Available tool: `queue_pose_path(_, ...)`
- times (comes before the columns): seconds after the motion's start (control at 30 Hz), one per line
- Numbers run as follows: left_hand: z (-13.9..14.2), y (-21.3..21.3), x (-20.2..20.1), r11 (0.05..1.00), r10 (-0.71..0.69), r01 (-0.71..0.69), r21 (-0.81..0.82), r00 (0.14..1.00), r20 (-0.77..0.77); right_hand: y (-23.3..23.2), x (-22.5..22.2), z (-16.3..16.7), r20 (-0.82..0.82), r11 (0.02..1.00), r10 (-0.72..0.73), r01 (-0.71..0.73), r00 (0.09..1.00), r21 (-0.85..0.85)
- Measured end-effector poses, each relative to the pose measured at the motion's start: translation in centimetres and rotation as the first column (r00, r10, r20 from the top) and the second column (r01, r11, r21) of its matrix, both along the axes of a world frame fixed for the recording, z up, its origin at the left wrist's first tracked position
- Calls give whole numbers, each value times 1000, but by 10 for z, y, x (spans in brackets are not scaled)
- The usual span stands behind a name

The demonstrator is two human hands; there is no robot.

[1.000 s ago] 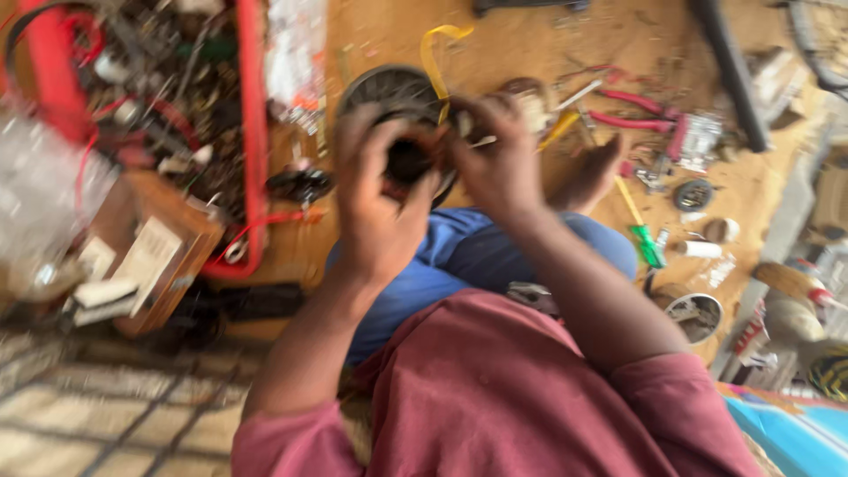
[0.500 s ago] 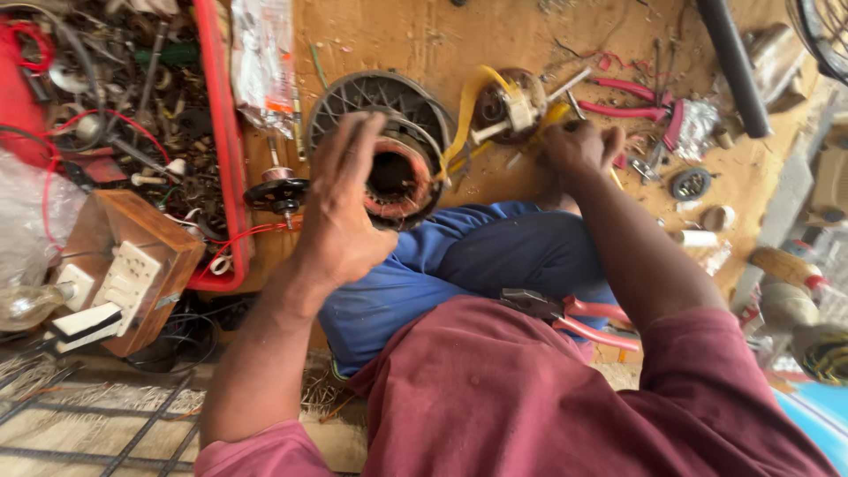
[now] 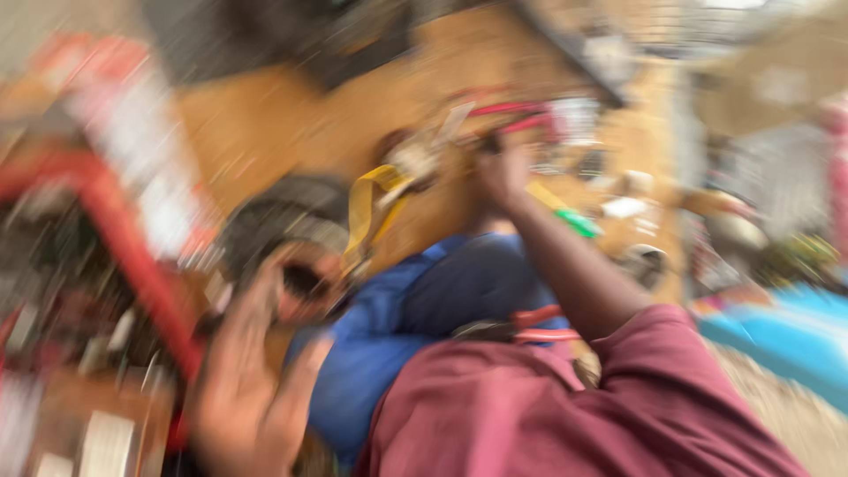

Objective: The person is repairing an electrical motor component, likely a fan motor stator. They use a screwdriver to pry and adjust copper windings and a yellow wire inside the stator. They also use pliers to cut a wire and manipulate the internal components.

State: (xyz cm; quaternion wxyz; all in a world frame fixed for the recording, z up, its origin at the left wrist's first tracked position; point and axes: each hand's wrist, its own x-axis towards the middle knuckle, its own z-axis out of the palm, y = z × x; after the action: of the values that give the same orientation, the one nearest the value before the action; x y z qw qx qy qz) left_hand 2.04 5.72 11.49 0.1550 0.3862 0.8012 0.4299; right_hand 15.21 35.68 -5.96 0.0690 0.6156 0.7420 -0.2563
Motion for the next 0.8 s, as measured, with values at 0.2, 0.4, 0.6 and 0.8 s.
queue_pose_path(0.2, -85, 31, 78, 997, -74, 63, 40, 810, 582, -39, 63, 97, -624, 749, 599, -626, 501, 216)
queue_pose_path(0.4, -163, -16, 98, 994, 102, -39, -99, 611, 785, -84, 64, 127, -864, 704, 63, -636, 500, -317)
queue_pose_path(0.6, -204, -28, 54, 976, 205, -186, -117, 586, 783, -62, 121, 109, -595, 854, 377, -515, 710, -73)
queue_pose_path(0.8, -182, -27, 37, 912, 370, -377, -164, 581, 725, -52, 191, 79, 119, 754, 449, -304, 885, -583)
